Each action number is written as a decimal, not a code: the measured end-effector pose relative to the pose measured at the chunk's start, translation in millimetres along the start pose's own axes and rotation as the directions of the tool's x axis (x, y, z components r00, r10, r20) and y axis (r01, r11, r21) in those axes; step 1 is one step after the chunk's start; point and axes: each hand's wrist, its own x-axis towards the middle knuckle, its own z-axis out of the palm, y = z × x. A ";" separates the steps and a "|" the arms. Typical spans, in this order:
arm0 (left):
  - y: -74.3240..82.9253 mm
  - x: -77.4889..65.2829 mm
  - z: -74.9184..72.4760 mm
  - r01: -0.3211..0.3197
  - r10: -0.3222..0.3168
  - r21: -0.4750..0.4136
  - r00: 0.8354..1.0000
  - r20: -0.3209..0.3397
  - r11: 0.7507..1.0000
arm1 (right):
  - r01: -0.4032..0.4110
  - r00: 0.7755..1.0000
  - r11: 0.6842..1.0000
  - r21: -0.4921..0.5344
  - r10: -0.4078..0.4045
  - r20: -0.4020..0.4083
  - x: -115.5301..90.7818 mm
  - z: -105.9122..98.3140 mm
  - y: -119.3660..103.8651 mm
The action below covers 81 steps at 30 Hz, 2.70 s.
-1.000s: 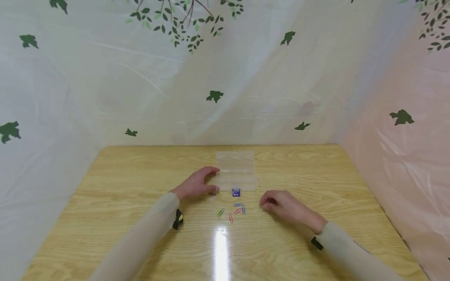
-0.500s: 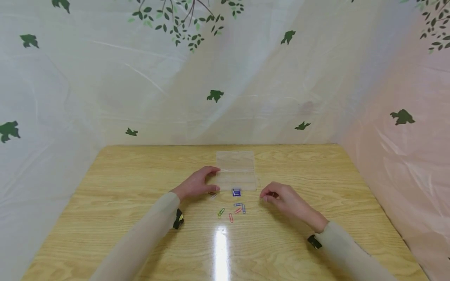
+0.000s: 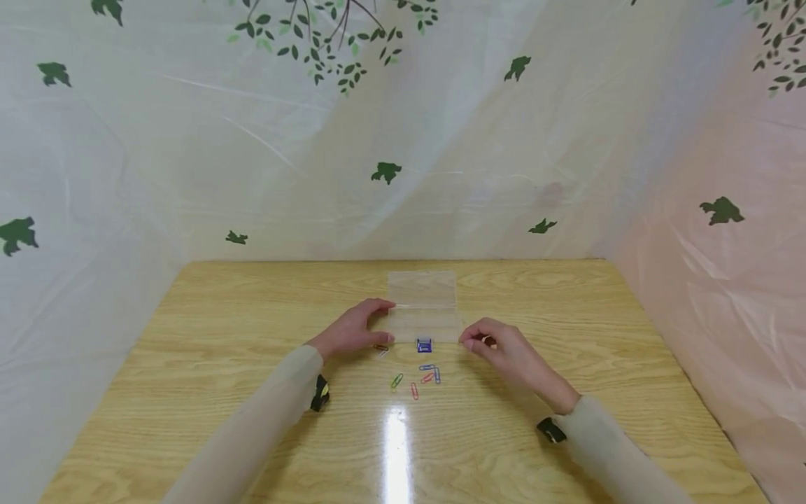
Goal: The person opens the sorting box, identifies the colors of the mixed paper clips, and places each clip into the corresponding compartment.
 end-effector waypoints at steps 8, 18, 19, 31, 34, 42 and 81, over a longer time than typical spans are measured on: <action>-0.2 0.1 0.3 0.015 -0.015 0.004 1.000 0.001 1.000 | 0.010 0.998 1.000 0.013 -0.009 -0.066 5.6 2.3 -4.2; -1.4 2.1 0.0 0.011 -0.011 -0.003 1.000 0.007 1.000 | 0.011 0.993 1.000 0.018 -0.009 -0.116 18.6 8.9 -6.4; -1.7 2.2 0.1 0.011 -0.011 -0.002 1.000 0.008 1.000 | 0.013 0.993 1.000 0.023 -0.011 -0.119 20.0 9.4 -6.7; -3.6 2.5 0.7 0.003 -0.003 -0.008 1.000 0.002 1.000 | -0.037 0.990 0.999 0.040 0.042 -0.135 33.5 13.9 -7.9; -4.0 2.1 0.4 0.001 -0.001 -0.008 1.000 0.003 1.000 | -0.052 0.990 0.998 0.027 0.055 -0.134 37.8 14.7 -7.5; -4.3 2.4 0.4 0.001 -0.001 0.005 1.000 0.002 1.000 | -0.059 0.992 0.998 0.009 0.060 -0.115 49.2 16.9 -3.5; -11.1 8.6 -1.3 -0.023 0.023 -0.014 1.000 0.006 1.000 | -0.049 0.999 0.988 -0.146 0.049 -0.005 61.7 23.5 1.6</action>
